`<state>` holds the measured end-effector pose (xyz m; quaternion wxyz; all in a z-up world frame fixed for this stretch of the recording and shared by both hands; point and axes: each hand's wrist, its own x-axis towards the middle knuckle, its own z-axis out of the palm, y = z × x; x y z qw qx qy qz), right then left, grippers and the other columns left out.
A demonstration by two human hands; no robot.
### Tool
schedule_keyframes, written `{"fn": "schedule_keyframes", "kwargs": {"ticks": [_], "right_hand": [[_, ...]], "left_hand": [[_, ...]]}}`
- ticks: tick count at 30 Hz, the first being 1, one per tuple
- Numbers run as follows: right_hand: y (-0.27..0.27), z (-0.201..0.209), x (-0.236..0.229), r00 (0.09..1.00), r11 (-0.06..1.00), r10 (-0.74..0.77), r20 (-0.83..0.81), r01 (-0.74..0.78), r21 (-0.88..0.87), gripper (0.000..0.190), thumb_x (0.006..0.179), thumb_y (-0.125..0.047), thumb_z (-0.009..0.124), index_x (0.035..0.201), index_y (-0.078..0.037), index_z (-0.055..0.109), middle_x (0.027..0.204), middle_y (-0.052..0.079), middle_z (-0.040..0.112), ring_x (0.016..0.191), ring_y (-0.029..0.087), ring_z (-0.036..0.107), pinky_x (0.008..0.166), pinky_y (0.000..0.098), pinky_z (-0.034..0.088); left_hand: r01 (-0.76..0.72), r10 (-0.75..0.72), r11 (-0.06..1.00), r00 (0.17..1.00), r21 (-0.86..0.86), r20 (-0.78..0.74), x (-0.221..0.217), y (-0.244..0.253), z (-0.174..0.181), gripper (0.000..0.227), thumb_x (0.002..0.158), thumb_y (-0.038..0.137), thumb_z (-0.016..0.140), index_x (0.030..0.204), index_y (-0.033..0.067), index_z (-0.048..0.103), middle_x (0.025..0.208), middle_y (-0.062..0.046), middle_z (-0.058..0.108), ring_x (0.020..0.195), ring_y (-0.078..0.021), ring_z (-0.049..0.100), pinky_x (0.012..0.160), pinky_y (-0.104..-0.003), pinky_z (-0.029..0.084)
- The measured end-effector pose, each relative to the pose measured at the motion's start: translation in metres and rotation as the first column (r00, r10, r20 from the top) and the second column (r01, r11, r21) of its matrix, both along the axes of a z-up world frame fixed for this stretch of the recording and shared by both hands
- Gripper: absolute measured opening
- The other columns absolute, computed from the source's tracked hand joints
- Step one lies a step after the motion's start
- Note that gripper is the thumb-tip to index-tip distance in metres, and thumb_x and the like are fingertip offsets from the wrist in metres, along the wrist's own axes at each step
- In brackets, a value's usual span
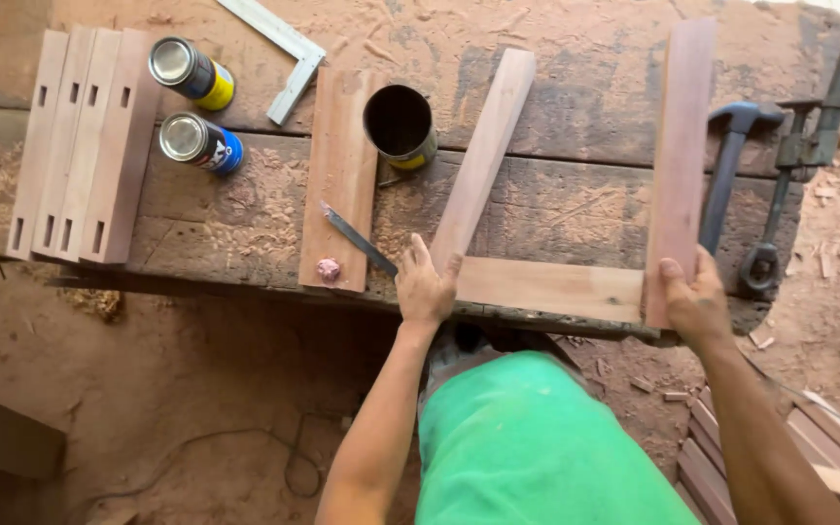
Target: The person assembles a U-shaped wooden frame by joining three pre-cut planks on a workbench. They use a hammer to tap the joints together and then secure the frame with a long metal bar clamp.
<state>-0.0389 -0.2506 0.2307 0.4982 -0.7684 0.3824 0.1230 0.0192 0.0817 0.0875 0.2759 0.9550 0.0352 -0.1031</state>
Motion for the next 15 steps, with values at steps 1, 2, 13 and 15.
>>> {"fn": "schedule_keyframes", "kwargs": {"ticks": [1,2,13,15], "right_hand": [[0.012,-0.022,-0.01,1.0,1.0,-0.014,0.002,0.014,0.003,0.059,0.109,-0.02,0.044,0.159,0.0,0.021,0.141,0.031,0.047,0.11,0.042,0.06,0.084,0.0468,0.058],[0.015,-0.041,-0.016,0.995,0.991,-0.075,0.066,0.082,-0.107,0.058,0.106,-0.029,0.056,0.154,-0.004,0.035,0.13,0.033,0.056,0.114,0.041,0.062,0.092,0.0491,0.054],[-0.035,-0.178,-0.081,0.888,0.934,-0.301,0.348,0.348,-0.08,0.035,0.109,-0.041,0.048,0.116,-0.02,0.076,0.134,0.006,0.065,0.131,0.024,0.056,0.114,0.0385,0.038],[-0.049,-0.181,-0.1,0.902,0.875,-0.202,0.383,0.341,-0.342,0.035,0.109,-0.028,0.053,0.135,-0.01,0.067,0.133,0.014,0.059,0.126,0.033,0.057,0.112,0.0432,0.04]], "left_hand": [[0.014,-0.014,1.0,1.0,0.003,0.002,-0.009,0.007,-0.01,0.093,0.099,0.065,0.04,0.153,-0.0097,0.032,0.141,-0.032,0.049,0.122,-0.0481,0.053,0.103,-0.054,0.041],[-0.026,0.03,0.998,0.996,0.049,-0.081,-0.007,0.002,-0.024,0.093,0.095,0.07,0.047,0.153,-0.0021,0.039,0.137,-0.031,0.053,0.122,-0.0478,0.056,0.102,-0.055,0.043],[-0.241,0.225,0.971,0.898,0.004,-0.378,-0.009,0.001,-0.063,0.096,0.093,0.086,0.032,0.161,0.0178,0.039,0.15,-0.024,0.051,0.139,-0.0421,0.048,0.119,-0.047,0.032],[-0.249,0.213,0.966,0.925,-0.076,-0.315,-0.016,0.001,-0.042,0.085,0.102,0.069,0.038,0.155,0.0037,0.045,0.147,-0.033,0.05,0.14,-0.0444,0.047,0.121,-0.045,0.031]]}}
